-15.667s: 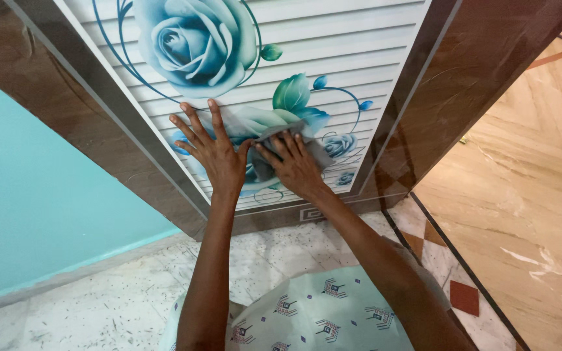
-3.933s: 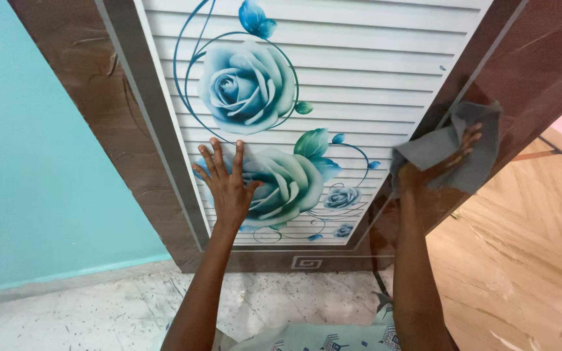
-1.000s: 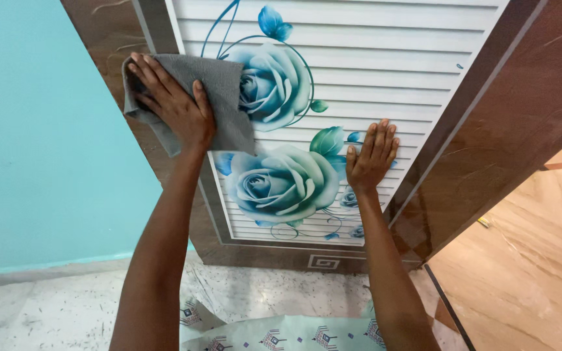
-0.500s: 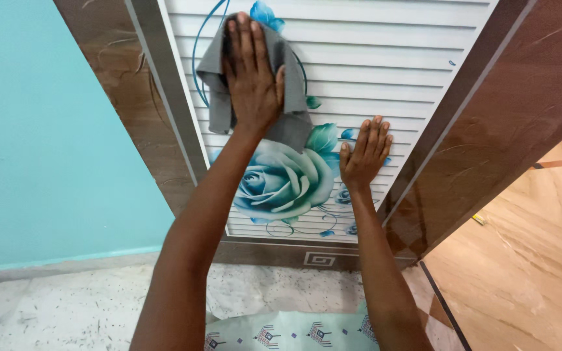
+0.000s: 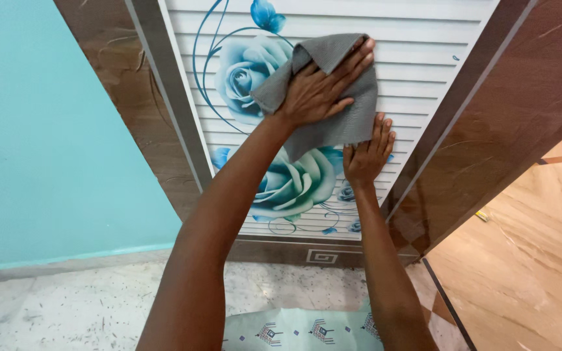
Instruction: The person wipes a decorative door panel with a cloth, cleaning the floral design and the surrounding frame.
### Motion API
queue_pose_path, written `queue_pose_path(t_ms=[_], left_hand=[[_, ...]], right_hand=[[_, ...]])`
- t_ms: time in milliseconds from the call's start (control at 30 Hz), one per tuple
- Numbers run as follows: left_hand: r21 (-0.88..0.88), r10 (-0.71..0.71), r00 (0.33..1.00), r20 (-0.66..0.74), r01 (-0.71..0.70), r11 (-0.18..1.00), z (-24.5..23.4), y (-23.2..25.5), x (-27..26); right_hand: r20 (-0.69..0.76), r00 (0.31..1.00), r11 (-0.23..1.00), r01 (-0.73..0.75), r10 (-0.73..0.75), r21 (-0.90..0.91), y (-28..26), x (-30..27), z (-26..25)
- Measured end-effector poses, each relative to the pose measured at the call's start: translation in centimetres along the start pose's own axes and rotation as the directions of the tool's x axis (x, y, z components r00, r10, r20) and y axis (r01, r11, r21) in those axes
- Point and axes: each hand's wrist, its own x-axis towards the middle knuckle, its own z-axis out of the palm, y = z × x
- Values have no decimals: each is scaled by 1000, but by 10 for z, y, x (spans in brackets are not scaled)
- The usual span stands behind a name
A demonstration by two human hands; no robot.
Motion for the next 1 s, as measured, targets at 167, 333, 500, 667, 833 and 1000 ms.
queue_pose_path(t_ms=[167,333,500,667,833,1000], left_hand=[[69,39,996,-76,-34,997,-28,-34,6],[174,-133,990,-54,140,975,-58,-82,-4],[191,-274,951,-140,298,935,-87,-119,-39],[142,-486,856,-176,511,848,-100,-131,-81],[173,-598,697,-397,696,697,-89,-136,-130],[28,-696,486,-529,829,558,-71,-141,-173]], right_hand=[[36,999,999,-12,13,-47,1,-2,1],[42,999,999,-30,32,-44,1,0,3],[39,999,999,-16,18,-28,-1,0,-2],[34,999,999,-13,14,-31,-1,1,-1],[37,999,999,-11,12,-38,-1,0,-1],[39,999,999,-12,14,-51,-1,0,1]])
